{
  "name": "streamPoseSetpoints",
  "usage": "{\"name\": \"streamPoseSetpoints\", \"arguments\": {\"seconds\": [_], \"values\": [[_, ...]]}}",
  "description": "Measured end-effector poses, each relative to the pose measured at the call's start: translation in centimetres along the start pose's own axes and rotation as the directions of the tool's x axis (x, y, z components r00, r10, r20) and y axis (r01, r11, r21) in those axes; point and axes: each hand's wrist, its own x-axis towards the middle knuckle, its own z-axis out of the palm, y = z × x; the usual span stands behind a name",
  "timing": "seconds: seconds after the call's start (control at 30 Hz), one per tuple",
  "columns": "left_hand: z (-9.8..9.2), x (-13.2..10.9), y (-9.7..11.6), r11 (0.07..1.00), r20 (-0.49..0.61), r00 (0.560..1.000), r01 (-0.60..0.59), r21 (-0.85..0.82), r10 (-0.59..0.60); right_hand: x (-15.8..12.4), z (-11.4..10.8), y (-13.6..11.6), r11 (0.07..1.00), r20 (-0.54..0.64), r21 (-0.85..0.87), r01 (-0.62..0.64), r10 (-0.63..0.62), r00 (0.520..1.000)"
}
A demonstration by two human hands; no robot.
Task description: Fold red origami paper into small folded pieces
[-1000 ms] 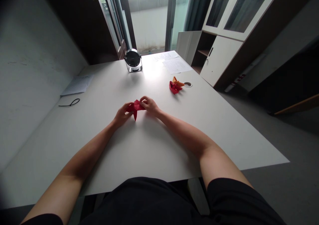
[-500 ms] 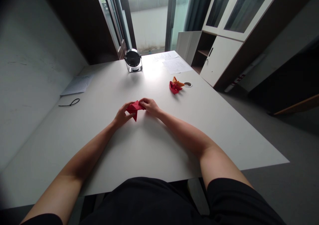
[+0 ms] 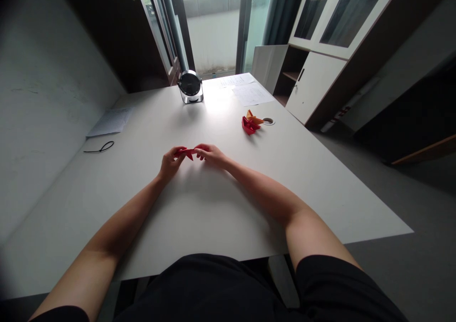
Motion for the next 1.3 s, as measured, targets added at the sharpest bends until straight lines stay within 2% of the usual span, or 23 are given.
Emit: {"name": "streamPoseSetpoints", "arguments": {"seconds": [0.17, 0.3, 0.4, 0.5, 0.67, 0.73, 0.87, 1.0, 1.13, 1.3], "values": [[-0.2, -0.1, 0.3, 0.997, 0.007, 1.000, 0.023, 0.069, -0.024, 0.1, 0.1, 0.5, 0.996, -0.047, -0.080, 0.050, -0.054, 0.997], [-0.1, -0.3, 0.4, 0.995, 0.025, 0.999, 0.028, 0.101, -0.031, 0.3, -0.1, 0.9, 0.996, -0.134, -0.061, 0.059, -0.067, 0.989], [-0.1, -0.3, 0.6, 0.993, 0.007, 1.000, 0.017, 0.118, -0.018, 0.5, 0.0, 1.2, 0.997, -0.207, -0.025, 0.070, -0.074, 0.976], [-0.2, -0.2, 0.9, 0.987, -0.041, 0.998, -0.030, 0.159, 0.037, 0.6, 0.2, 1.1, 0.994, -0.218, -0.024, 0.107, -0.110, 0.970], [-0.1, -0.2, 1.3, 0.982, -0.105, 0.991, -0.058, 0.177, 0.077, 0.1, 0.5, 0.2, 0.963, -0.222, -0.236, 0.130, -0.183, 0.958], [0.0, -0.3, 1.4, 0.985, -0.082, 0.994, -0.062, 0.162, 0.076, -0.1, 0.6, 0.1, 0.958, -0.187, -0.255, 0.133, -0.183, 0.965], [0.4, -0.5, 1.6, 0.986, -0.014, 0.993, -0.118, 0.119, 0.121, -0.2, 0.9, 0.3, 0.975, -0.078, -0.162, 0.149, -0.163, 0.984], [0.6, -0.6, 2.0, 0.985, 0.089, 0.982, -0.172, 0.034, 0.168, 0.0, 0.9, 0.5, 0.991, -0.007, -0.068, 0.112, -0.113, 0.994], [0.4, -0.6, 2.3, 0.981, 0.155, 0.969, -0.188, -0.058, 0.194, 0.1, 0.7, 0.3, 0.996, -0.033, 0.045, 0.083, -0.082, 0.996], [0.3, -0.4, 2.3, 0.985, 0.190, 0.977, -0.062, -0.162, 0.093, 0.1, 0.6, 0.4, 0.992, -0.080, 0.080, 0.093, -0.086, 0.993]]}}
